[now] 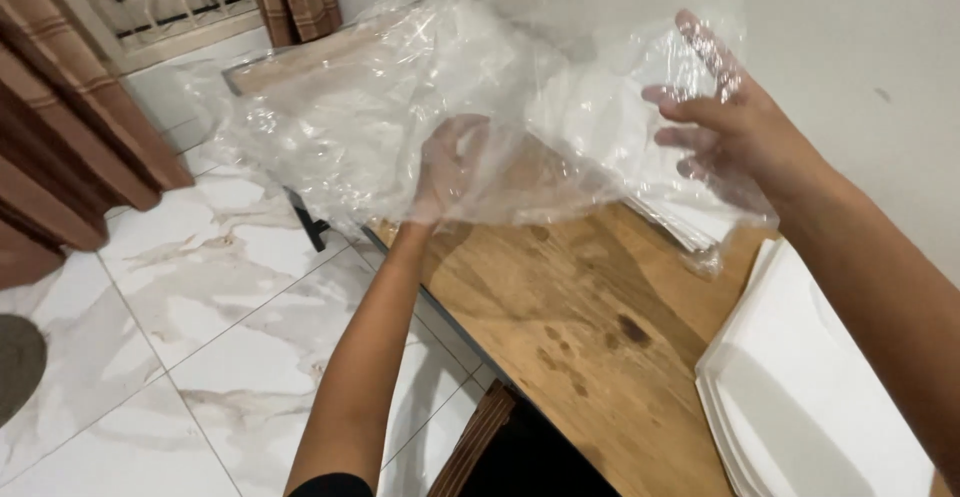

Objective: Folding white plastic bags and inserting them into clear plastic sleeves.

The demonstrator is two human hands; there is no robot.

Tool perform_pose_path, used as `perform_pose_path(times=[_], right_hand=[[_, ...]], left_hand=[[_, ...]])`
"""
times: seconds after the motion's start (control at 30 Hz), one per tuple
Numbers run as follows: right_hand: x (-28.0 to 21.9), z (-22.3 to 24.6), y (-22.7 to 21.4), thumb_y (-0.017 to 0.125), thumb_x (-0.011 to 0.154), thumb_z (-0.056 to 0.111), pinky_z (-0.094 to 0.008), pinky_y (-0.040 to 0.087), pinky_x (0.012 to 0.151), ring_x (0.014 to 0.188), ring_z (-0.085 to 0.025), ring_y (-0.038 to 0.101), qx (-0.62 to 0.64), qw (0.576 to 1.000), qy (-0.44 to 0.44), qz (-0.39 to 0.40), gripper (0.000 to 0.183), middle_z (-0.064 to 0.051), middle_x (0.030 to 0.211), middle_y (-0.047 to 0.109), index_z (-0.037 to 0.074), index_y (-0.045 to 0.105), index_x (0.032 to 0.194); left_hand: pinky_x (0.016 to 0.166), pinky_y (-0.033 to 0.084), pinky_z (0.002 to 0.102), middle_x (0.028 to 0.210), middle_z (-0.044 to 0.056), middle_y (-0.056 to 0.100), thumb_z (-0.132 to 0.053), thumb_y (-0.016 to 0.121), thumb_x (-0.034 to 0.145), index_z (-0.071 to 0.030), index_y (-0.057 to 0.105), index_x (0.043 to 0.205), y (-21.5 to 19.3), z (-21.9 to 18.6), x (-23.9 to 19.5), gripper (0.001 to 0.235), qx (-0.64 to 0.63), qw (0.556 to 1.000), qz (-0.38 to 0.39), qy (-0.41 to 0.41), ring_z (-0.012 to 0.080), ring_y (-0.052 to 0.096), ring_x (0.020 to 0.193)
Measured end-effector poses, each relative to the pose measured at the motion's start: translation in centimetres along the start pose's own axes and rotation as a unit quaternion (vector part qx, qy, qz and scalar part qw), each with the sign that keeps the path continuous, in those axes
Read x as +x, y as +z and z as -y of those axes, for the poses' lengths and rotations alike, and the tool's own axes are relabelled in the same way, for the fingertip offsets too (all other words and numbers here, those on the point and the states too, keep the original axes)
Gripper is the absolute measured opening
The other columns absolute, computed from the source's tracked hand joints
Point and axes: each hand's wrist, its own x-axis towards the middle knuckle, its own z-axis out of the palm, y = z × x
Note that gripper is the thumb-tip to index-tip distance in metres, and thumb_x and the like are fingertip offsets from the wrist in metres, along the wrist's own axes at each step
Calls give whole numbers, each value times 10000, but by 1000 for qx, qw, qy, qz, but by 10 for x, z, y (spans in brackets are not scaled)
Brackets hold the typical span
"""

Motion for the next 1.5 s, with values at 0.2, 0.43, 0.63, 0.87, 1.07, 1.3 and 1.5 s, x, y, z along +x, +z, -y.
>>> perform_pose_path(times=[0.2, 0.43, 0.63, 0.87, 1.07, 1.3, 1.5], right_hand=[[-59, -84, -45, 666, 799, 90, -266, 385, 385, 627, -175, 598, 47, 991, 34, -125, 918, -94, 1056, 598, 371, 288, 1586], [-110, -165, -32, 763, 810, 103, -383, 580, 568, 784, -330, 682, -14, 967, 162, -197, 799, -235, 1090, 612, 55, 360, 1497], [-147, -101, 34, 766, 842, 194, -417, 629, 750, 998, -368, 695, -120, 946, 210, -214, 850, -277, 1304, 558, -17, 271, 1501], [-211, -51, 33, 676, 918, 391, -459, 576, 876, 1139, -393, 625, -424, 830, 172, -319, 739, -295, 1299, 525, -95, 440, 1422], [-282, -75, -37, 634, 898, 586, -585, 402, 1063, 1349, -489, 419, -384, 745, 339, -428, 979, -391, 1451, 368, -132, 319, 1483], [-324, -87, -50, 745, 770, 433, -587, 515, 833, 1158, -493, 577, -117, 814, 354, -445, 817, -364, 1218, 546, -166, 533, 1284], [-326, -132, -86, 767, 807, 302, -375, 496, 505, 819, -333, 585, 46, 839, 345, -419, 526, -162, 924, 492, -89, 539, 1075]], left_hand=[[939, 508, 564, 1455, 214, 518, -812, 361, 682, -90, 506, 1427, -34, -129, 29, 1048, -621, 633, 53, -460, 380, 555, 1270], [730, 622, 288, 1108, 143, 694, 2, 657, 802, -158, 476, 1449, 18, -92, 10, 690, -326, 839, 186, -393, 197, 708, 845], [758, 634, 392, 1221, 221, 643, 19, 724, 761, -81, 521, 1385, -3, -121, 12, 664, -224, 866, 225, -387, 323, 713, 945], [1038, 352, 651, 1402, 301, 357, -104, 676, 896, 75, 345, 1464, 9, -187, 2, 681, 60, 976, 201, -59, 511, 347, 1317], [1065, 413, 539, 1408, 224, 407, -377, 592, 926, -14, 352, 1434, 74, -316, -58, 669, -304, 837, 443, -102, 395, 401, 1354], [1166, 108, 632, 1571, 358, -2, -608, 589, 887, 85, -78, 1528, 98, -354, -37, 1155, -67, 748, 609, -253, 494, 29, 1485], [1081, 261, 684, 1542, 284, 245, -578, 655, 845, -16, 97, 1566, 146, -330, -34, 1071, -186, 672, 586, -414, 462, 276, 1441]])
